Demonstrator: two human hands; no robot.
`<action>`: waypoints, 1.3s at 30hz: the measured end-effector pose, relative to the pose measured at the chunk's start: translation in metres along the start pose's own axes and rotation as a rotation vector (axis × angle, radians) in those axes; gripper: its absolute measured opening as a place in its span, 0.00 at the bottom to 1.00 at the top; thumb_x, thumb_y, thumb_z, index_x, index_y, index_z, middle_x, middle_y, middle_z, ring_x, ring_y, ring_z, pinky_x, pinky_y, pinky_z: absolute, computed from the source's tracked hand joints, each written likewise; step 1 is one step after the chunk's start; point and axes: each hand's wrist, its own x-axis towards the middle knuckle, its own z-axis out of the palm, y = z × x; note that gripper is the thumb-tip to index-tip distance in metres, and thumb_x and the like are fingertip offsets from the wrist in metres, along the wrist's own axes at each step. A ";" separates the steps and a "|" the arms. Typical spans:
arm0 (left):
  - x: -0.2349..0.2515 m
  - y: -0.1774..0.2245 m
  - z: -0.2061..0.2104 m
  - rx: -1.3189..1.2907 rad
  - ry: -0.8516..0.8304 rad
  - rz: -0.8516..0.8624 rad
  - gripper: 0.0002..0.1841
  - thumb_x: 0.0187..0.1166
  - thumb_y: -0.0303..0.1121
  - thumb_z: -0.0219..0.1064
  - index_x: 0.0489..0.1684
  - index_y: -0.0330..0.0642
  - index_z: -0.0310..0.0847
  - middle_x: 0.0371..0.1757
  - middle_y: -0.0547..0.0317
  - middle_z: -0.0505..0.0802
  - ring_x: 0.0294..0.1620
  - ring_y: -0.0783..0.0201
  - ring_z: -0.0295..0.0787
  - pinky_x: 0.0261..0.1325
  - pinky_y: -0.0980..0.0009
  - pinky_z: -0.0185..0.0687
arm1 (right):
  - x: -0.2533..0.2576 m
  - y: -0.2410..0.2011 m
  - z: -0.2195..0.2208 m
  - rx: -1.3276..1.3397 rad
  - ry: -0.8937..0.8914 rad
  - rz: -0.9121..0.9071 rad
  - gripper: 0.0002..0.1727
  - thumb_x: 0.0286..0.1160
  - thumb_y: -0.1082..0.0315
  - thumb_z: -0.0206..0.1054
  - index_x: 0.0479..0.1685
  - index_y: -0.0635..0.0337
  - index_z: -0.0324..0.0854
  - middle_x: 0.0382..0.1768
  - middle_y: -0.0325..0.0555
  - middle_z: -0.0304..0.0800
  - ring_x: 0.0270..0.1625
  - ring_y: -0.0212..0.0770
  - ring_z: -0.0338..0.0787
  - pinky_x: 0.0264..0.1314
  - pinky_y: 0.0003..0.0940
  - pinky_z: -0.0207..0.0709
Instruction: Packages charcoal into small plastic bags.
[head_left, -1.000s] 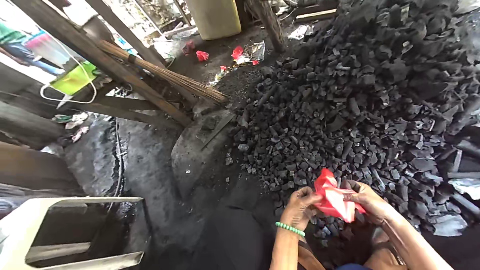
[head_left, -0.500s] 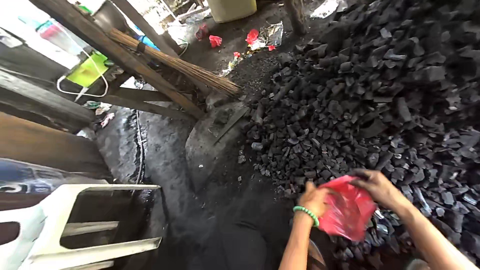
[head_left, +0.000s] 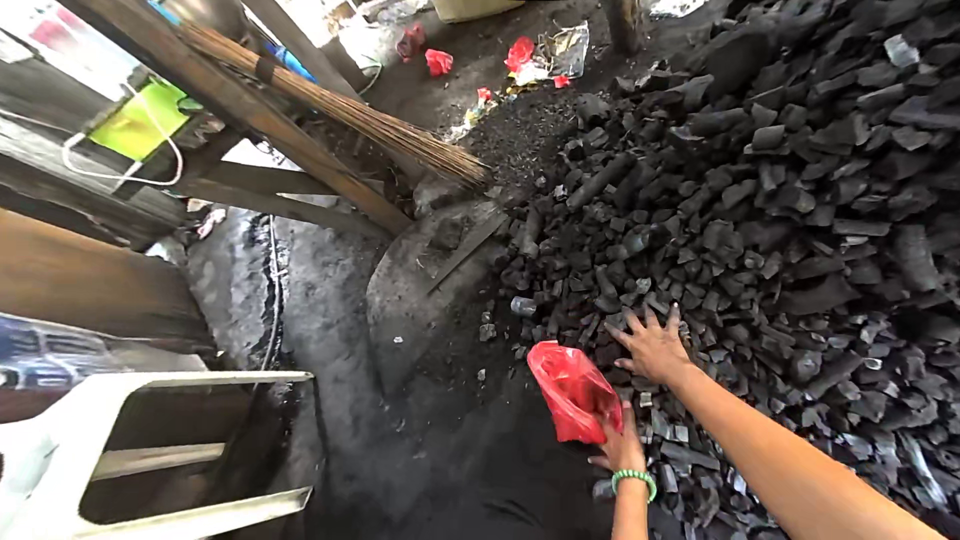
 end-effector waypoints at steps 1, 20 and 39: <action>-0.003 0.002 0.002 0.024 -0.026 0.002 0.44 0.87 0.57 0.58 0.95 0.40 0.45 0.93 0.35 0.54 0.93 0.31 0.42 0.89 0.29 0.31 | -0.005 0.000 0.003 -0.008 0.019 -0.010 0.41 0.77 0.44 0.70 0.92 0.31 0.60 0.93 0.57 0.54 0.92 0.78 0.45 0.78 0.92 0.25; -0.002 0.018 0.018 -0.180 -0.105 0.079 0.32 0.93 0.51 0.50 0.88 0.36 0.62 0.87 0.33 0.68 0.89 0.37 0.59 0.87 0.37 0.51 | -0.014 -0.016 -0.015 0.009 -0.185 0.044 0.29 0.64 0.64 0.79 0.72 0.51 0.85 0.83 0.59 0.69 0.84 0.78 0.59 0.67 0.87 0.60; -0.050 -0.005 0.045 -0.094 -0.320 0.243 0.37 0.94 0.56 0.33 0.89 0.34 0.60 0.90 0.38 0.65 0.92 0.45 0.55 0.91 0.42 0.46 | -0.133 0.066 0.011 0.352 -0.031 0.296 0.41 0.73 0.29 0.65 0.75 0.51 0.82 0.78 0.59 0.76 0.79 0.66 0.74 0.77 0.66 0.69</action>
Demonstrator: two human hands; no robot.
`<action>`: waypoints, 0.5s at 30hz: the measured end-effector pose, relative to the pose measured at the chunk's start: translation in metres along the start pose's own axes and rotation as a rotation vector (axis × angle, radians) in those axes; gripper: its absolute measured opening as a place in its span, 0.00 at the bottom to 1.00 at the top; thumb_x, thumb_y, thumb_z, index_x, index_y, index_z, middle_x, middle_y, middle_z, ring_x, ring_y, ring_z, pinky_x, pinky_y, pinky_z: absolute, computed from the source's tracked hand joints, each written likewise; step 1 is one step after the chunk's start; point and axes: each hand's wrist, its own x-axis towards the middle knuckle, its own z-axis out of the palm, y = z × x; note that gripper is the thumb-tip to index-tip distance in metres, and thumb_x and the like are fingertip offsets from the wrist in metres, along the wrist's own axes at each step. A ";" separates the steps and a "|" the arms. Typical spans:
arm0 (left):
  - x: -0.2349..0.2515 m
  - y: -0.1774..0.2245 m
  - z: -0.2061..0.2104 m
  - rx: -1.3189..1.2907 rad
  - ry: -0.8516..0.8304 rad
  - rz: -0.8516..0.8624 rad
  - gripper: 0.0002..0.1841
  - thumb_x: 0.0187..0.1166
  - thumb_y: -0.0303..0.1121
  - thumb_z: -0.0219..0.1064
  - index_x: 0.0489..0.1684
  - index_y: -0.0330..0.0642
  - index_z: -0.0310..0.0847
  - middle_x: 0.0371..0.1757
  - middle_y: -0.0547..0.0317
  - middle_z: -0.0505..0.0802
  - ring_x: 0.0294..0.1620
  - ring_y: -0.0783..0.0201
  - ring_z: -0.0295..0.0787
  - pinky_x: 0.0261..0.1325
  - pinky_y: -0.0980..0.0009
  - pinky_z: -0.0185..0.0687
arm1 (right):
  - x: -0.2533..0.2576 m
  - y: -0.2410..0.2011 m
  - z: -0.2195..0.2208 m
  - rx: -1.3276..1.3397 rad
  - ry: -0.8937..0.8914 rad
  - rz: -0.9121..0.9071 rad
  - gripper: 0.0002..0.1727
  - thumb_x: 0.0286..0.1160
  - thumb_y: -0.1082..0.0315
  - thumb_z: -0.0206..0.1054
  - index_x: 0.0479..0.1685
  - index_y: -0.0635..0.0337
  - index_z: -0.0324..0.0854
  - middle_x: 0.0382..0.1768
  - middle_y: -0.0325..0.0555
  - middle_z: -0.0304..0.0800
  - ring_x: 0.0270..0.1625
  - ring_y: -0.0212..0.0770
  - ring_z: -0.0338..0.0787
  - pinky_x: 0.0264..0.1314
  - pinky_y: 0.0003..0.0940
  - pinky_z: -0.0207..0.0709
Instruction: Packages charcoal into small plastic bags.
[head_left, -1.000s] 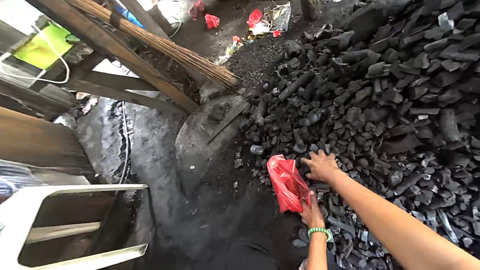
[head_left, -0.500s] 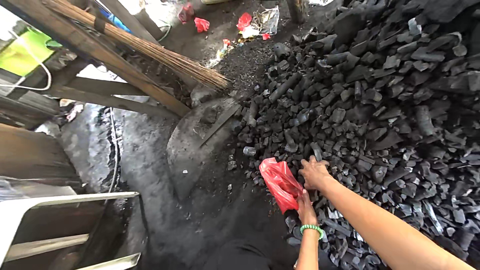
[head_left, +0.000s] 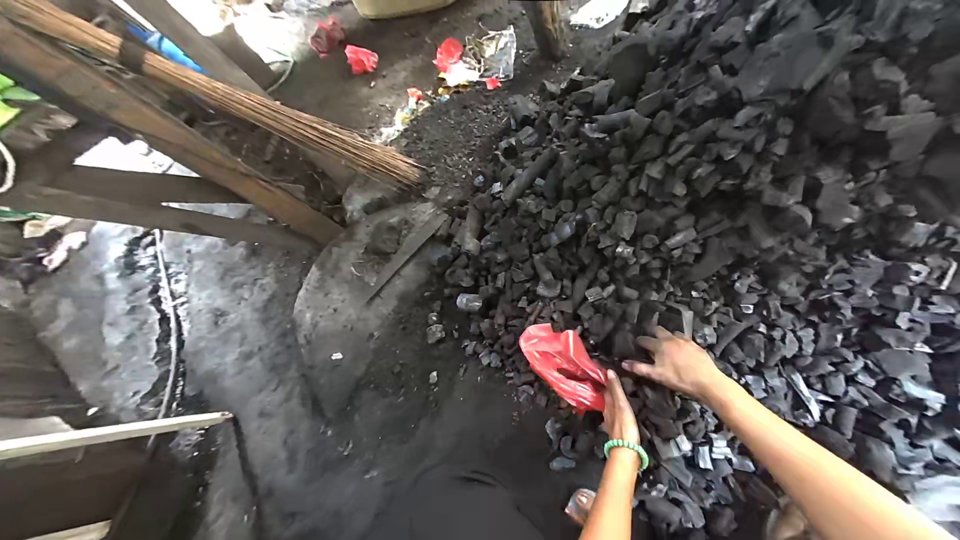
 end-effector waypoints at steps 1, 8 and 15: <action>-0.001 0.000 0.002 0.015 -0.016 -0.003 0.37 0.94 0.56 0.33 0.88 0.34 0.60 0.89 0.37 0.66 0.92 0.44 0.55 0.90 0.41 0.47 | -0.013 0.014 0.006 0.064 0.089 -0.015 0.39 0.73 0.31 0.66 0.71 0.54 0.84 0.75 0.59 0.79 0.77 0.65 0.77 0.76 0.66 0.70; -0.017 0.015 0.025 -0.097 -0.087 0.031 0.35 0.95 0.55 0.36 0.91 0.39 0.56 0.91 0.41 0.64 0.92 0.46 0.54 0.89 0.42 0.48 | -0.073 0.071 0.069 0.857 0.732 0.183 0.32 0.86 0.53 0.55 0.76 0.72 0.74 0.76 0.72 0.73 0.80 0.67 0.73 0.82 0.67 0.60; -0.059 0.032 0.064 0.258 -0.187 0.262 0.30 0.94 0.49 0.49 0.61 0.23 0.81 0.61 0.26 0.87 0.69 0.37 0.80 0.78 0.40 0.65 | -0.083 0.067 0.080 1.921 0.804 0.215 0.27 0.93 0.47 0.39 0.71 0.55 0.74 0.51 0.44 0.91 0.51 0.37 0.92 0.51 0.40 0.88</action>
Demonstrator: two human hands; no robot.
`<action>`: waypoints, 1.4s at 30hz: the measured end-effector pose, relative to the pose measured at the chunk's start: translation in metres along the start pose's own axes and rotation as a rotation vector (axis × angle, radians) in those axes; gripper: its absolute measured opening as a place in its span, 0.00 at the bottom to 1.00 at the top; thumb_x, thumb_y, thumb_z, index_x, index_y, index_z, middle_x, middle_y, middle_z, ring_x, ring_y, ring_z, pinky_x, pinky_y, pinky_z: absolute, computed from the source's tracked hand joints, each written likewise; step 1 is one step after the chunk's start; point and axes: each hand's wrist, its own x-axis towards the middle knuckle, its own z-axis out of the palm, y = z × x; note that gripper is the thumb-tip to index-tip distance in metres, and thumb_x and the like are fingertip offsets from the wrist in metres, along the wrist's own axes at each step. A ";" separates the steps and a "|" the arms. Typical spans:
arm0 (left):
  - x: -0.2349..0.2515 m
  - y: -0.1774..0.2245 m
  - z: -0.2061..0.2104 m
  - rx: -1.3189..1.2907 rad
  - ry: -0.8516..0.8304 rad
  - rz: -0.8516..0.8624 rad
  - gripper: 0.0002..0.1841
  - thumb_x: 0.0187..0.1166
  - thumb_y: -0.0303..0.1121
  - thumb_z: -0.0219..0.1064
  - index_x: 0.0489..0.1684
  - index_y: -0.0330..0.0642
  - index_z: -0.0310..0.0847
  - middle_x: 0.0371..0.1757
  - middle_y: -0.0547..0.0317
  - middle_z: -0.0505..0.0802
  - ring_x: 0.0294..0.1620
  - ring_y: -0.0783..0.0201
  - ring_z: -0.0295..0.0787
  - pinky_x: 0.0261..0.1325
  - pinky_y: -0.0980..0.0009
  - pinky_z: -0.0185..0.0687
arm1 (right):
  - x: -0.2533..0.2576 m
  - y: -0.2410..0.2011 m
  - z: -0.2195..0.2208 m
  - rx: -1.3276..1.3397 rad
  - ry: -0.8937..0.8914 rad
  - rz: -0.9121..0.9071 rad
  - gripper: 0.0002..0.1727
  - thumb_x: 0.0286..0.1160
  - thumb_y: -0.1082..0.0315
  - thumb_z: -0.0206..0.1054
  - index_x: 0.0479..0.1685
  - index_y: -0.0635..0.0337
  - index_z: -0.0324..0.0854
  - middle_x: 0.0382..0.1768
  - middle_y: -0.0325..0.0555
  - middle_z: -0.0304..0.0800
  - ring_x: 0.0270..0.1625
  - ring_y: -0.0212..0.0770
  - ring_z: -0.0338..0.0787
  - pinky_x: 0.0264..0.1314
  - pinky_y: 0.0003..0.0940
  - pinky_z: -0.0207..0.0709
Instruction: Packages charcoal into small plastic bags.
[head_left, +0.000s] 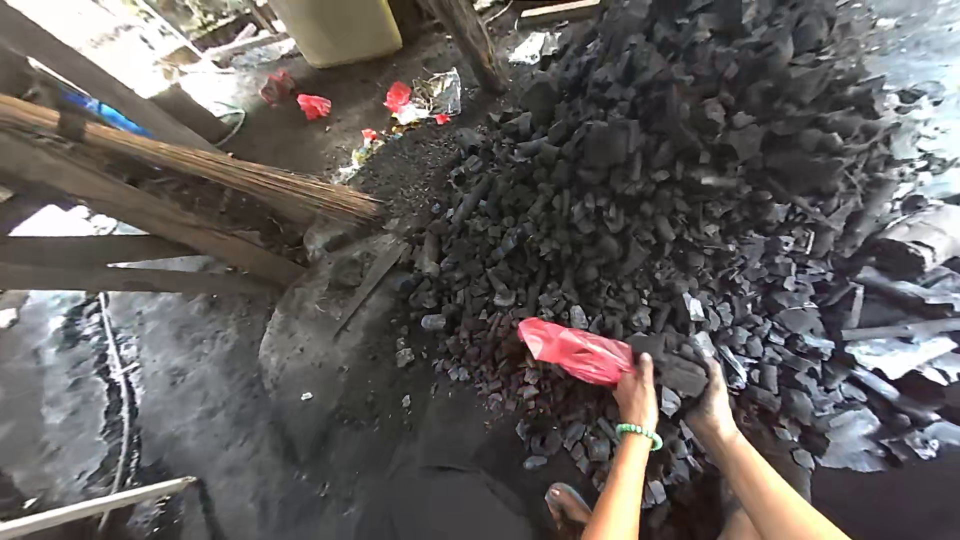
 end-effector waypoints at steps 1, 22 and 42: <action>-0.006 0.009 0.003 0.077 -0.042 0.041 0.29 0.93 0.48 0.50 0.62 0.24 0.81 0.60 0.28 0.88 0.69 0.37 0.80 0.80 0.41 0.62 | -0.001 -0.004 -0.001 0.110 0.037 0.058 0.27 0.93 0.45 0.40 0.68 0.53 0.74 0.50 0.43 0.91 0.50 0.37 0.92 0.50 0.42 0.88; -0.035 0.013 -0.090 0.808 0.077 -0.042 0.35 0.75 0.21 0.68 0.87 0.43 0.66 0.88 0.32 0.63 0.67 0.36 0.85 0.68 0.47 0.83 | -0.033 -0.032 0.012 0.461 -0.208 0.313 0.38 0.82 0.27 0.34 0.64 0.44 0.77 0.48 0.47 0.92 0.47 0.50 0.94 0.40 0.57 0.89; 0.007 -0.032 -0.116 0.390 0.028 0.027 0.48 0.71 0.27 0.75 0.95 0.48 0.49 0.83 0.28 0.69 0.73 0.33 0.79 0.70 0.40 0.79 | 0.009 -0.053 0.036 -0.561 -0.317 -0.051 0.22 0.94 0.57 0.49 0.68 0.65 0.76 0.47 0.53 0.93 0.43 0.44 0.95 0.46 0.44 0.90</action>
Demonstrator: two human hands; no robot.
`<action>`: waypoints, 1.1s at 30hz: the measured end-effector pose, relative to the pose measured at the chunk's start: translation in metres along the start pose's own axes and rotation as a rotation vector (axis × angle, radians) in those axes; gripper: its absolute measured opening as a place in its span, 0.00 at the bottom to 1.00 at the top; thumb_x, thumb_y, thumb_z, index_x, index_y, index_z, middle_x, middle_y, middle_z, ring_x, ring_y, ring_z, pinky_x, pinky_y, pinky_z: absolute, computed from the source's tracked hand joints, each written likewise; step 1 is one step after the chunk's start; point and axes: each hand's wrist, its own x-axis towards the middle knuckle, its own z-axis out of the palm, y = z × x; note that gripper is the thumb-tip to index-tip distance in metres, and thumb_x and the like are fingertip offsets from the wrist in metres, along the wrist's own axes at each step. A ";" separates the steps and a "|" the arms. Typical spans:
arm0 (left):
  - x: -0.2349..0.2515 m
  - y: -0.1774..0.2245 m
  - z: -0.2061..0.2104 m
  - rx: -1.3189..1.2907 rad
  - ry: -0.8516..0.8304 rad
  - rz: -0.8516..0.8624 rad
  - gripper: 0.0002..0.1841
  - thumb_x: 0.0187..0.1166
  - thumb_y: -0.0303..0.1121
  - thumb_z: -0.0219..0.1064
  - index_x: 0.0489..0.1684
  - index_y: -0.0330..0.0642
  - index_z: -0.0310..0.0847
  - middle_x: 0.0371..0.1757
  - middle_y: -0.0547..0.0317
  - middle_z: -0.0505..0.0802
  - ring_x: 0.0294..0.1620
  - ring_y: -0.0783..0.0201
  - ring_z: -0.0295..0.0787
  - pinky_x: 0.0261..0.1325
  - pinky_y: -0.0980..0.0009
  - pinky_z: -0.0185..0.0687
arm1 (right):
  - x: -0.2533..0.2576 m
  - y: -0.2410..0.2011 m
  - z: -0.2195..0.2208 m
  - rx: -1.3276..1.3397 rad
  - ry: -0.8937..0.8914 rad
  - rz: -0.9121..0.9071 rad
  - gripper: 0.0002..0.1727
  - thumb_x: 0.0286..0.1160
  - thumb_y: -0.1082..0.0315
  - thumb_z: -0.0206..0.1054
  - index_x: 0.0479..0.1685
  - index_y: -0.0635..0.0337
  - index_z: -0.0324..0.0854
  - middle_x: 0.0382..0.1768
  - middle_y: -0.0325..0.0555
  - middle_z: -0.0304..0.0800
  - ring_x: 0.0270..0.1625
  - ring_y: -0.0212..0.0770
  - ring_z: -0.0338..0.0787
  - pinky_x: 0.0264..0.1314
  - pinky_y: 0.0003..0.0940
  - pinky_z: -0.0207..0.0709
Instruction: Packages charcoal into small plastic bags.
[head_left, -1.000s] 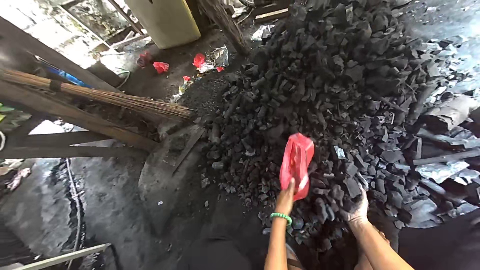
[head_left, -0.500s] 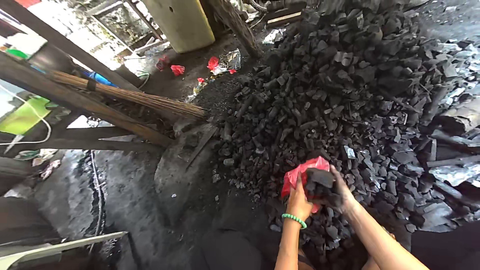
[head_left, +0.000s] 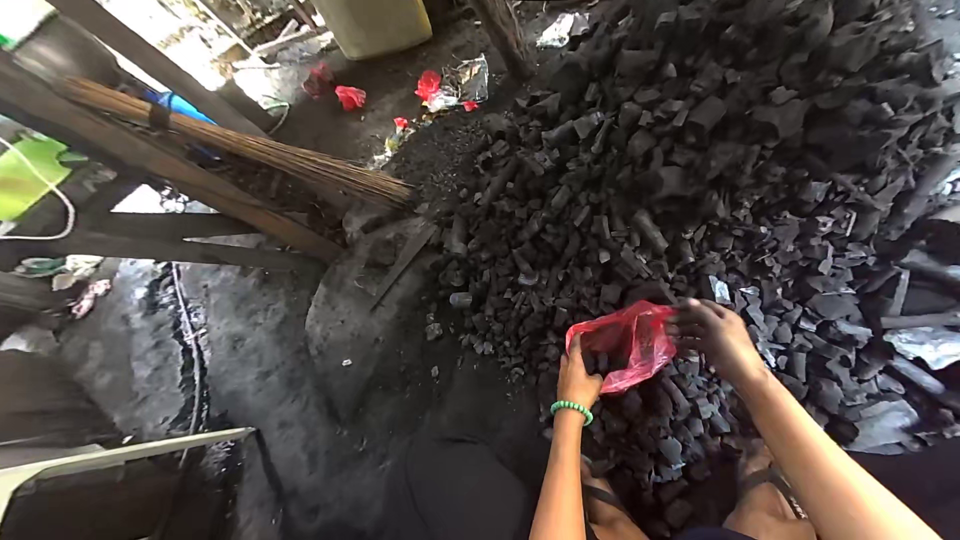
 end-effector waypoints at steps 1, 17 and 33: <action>-0.001 -0.003 0.005 -0.040 0.087 0.027 0.44 0.74 0.34 0.76 0.93 0.50 0.56 0.83 0.28 0.70 0.74 0.32 0.77 0.72 0.38 0.76 | -0.001 0.017 -0.013 0.009 0.205 -0.008 0.22 0.95 0.58 0.49 0.69 0.67 0.75 0.46 0.55 0.91 0.43 0.43 0.94 0.46 0.42 0.89; -0.036 0.018 0.143 -0.138 0.034 -0.561 0.32 0.93 0.45 0.51 0.90 0.32 0.56 0.93 0.31 0.52 0.94 0.32 0.40 0.90 0.35 0.33 | -0.050 0.127 -0.013 -0.816 0.409 0.243 0.38 0.89 0.39 0.46 0.92 0.51 0.61 0.86 0.76 0.58 0.84 0.77 0.65 0.79 0.74 0.61; -0.041 0.090 0.135 -0.202 -0.082 -0.263 0.43 0.78 0.56 0.70 0.86 0.34 0.63 0.84 0.30 0.69 0.86 0.34 0.62 0.86 0.41 0.55 | -0.043 0.124 -0.010 0.289 0.163 0.106 0.36 0.93 0.45 0.34 0.88 0.60 0.60 0.79 0.60 0.75 0.79 0.54 0.79 0.78 0.54 0.76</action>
